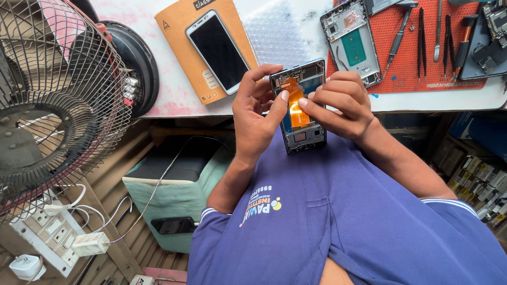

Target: The person aligns and presses an orange ribbon cable into a smartphone chassis, then picks up a motherboard and places it into the chassis. The person works at a bench with tools and phone parts visible.

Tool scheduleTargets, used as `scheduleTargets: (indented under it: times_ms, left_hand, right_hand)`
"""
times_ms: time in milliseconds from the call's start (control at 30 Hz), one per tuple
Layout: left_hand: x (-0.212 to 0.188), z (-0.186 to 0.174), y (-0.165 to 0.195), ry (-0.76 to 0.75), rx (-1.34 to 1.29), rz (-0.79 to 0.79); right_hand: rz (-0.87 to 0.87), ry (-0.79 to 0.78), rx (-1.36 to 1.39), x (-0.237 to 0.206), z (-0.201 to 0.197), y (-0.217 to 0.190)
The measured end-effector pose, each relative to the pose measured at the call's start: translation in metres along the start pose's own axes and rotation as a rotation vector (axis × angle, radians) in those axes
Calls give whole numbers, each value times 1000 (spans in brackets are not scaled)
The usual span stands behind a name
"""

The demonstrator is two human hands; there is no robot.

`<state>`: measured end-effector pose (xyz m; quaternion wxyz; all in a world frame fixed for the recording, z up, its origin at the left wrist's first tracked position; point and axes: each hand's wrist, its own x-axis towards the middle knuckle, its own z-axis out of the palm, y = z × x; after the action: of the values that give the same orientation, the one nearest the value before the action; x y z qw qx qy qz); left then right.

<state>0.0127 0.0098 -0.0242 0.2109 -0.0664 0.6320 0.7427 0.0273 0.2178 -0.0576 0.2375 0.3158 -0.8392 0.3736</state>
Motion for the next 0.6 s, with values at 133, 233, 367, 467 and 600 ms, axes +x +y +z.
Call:
scheduleTargets:
  times_ms: [133,233,367,467,600]
  left_hand:
    - [2,4,-1,17,15,-2]
    - [2,6,-3,36,30,3]
    - [2,8,-5,37,4,7]
    - [3,9,-6,43,-3,11]
    - [2,10,-5,37,12,16]
  right_hand:
    - [6,7,7,-1,1,0]
    - [22,0,3,-2,-1,-2]
    - [30,7,1,-2,-1,-2]
    - [35,17,8,-1,-1,-1]
    - [46,25,3,-2,-1,-3]
